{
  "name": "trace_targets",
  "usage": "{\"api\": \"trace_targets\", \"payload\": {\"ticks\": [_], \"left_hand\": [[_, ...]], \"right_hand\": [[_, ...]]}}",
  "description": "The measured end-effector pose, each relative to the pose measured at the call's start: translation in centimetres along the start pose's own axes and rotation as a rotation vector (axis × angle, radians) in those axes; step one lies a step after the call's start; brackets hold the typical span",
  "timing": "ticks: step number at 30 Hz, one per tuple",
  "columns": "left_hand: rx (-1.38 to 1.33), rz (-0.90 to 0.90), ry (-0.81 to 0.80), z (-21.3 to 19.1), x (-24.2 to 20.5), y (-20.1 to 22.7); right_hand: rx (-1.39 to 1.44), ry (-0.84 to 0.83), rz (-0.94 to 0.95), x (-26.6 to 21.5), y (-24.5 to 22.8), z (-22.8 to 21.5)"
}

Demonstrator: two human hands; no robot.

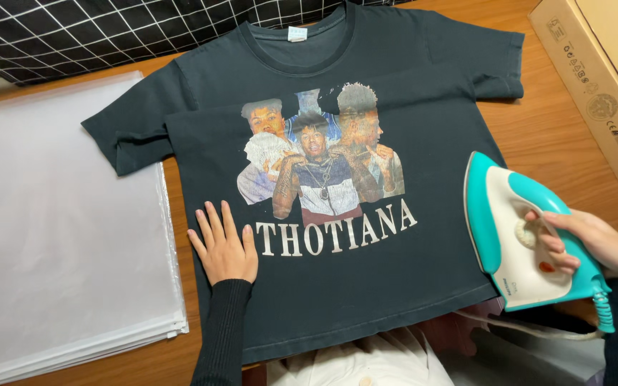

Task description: The person uses an iron to smooth out a graphic t-shirt on a wooden surface, hangs the shirt on a plastic hanger among other clothes on a rack, and then places a packaged garment into a cardboard box and closes the lid.

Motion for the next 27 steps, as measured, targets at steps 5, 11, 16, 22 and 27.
{"api": "trace_targets", "payload": {"ticks": [5,11,16,22,27], "left_hand": [[-0.019,-0.001,-0.007,0.7,-0.1,-0.3],[-0.174,-0.06,-0.089,1.9,1.0,0.1],[-0.208,-0.045,-0.022,1.5,2.3,0.1],[-0.129,-0.057,0.002,1.1,2.3,0.1],[-0.081,-0.076,-0.012,0.8,2.3,0.2]], "right_hand": [[0.204,-0.07,-0.033,0.6,0.0,1.9],[0.168,0.003,0.052,-1.5,0.4,12.1],[-0.094,-0.244,0.071,-3.1,0.3,23.9],[-0.363,-0.6,0.028,-5.2,-0.3,33.1],[-0.345,-0.597,0.02,-4.9,-1.4,32.7]]}}
Point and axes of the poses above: each hand's wrist, its own x-axis towards the middle knuckle, its own z-axis out of the palm, y = z × x, the point moved 8 cm from there along x, towards the middle knuckle, and after that the axes turned 7 degrees about x, right-handed, at the moved point
